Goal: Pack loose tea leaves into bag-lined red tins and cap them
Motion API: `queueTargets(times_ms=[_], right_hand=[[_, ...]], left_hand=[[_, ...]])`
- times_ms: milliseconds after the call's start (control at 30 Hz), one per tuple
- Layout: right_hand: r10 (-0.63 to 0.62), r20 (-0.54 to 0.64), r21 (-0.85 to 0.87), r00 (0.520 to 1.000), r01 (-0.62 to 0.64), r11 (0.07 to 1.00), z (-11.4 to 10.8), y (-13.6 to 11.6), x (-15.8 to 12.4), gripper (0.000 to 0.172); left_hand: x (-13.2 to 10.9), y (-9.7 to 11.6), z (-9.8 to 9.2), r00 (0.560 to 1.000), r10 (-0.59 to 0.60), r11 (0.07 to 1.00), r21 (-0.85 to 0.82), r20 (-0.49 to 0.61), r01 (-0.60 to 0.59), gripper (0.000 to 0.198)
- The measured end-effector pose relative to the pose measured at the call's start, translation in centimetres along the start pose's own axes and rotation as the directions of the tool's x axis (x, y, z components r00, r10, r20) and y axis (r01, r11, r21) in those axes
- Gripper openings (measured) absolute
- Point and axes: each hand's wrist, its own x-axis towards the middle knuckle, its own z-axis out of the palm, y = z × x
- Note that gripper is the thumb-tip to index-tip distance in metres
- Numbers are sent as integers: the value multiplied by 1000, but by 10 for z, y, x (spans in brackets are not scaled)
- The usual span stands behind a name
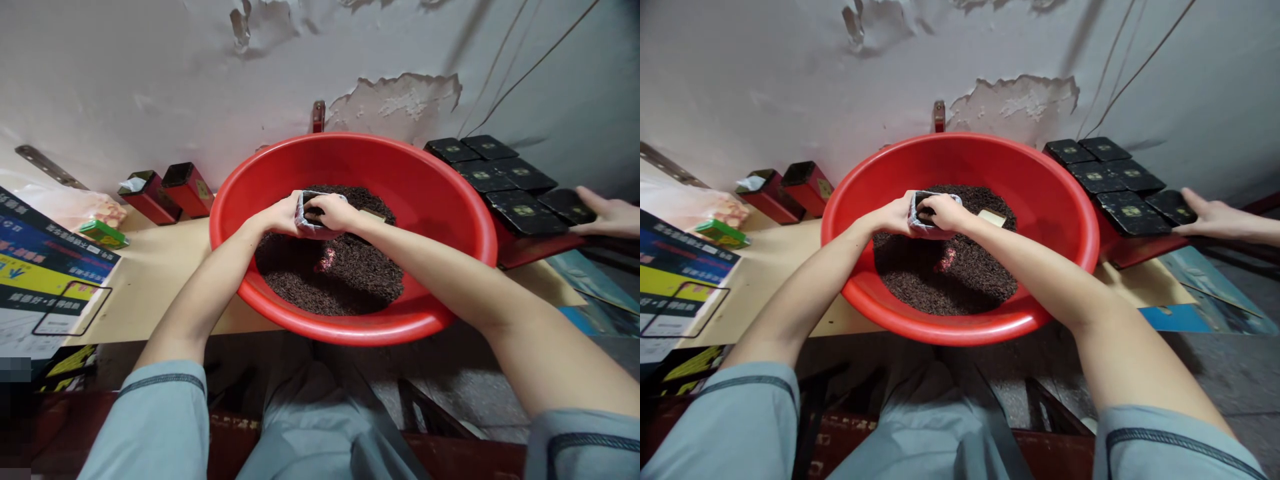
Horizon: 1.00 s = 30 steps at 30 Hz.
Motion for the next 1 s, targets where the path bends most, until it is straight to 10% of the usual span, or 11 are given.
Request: queueTargets(times_ms=[733, 1000], right_hand=[[33, 69, -245, 997, -15, 969, -26, -11, -14, 34], [106, -135, -260, 985, -138, 956, -47, -19, -28, 31]], left_hand=[[0, 10, 4, 985, 173, 974, -153, 22, -168, 59], [3, -3, 4, 991, 130, 982, -136, 4, -128, 78]])
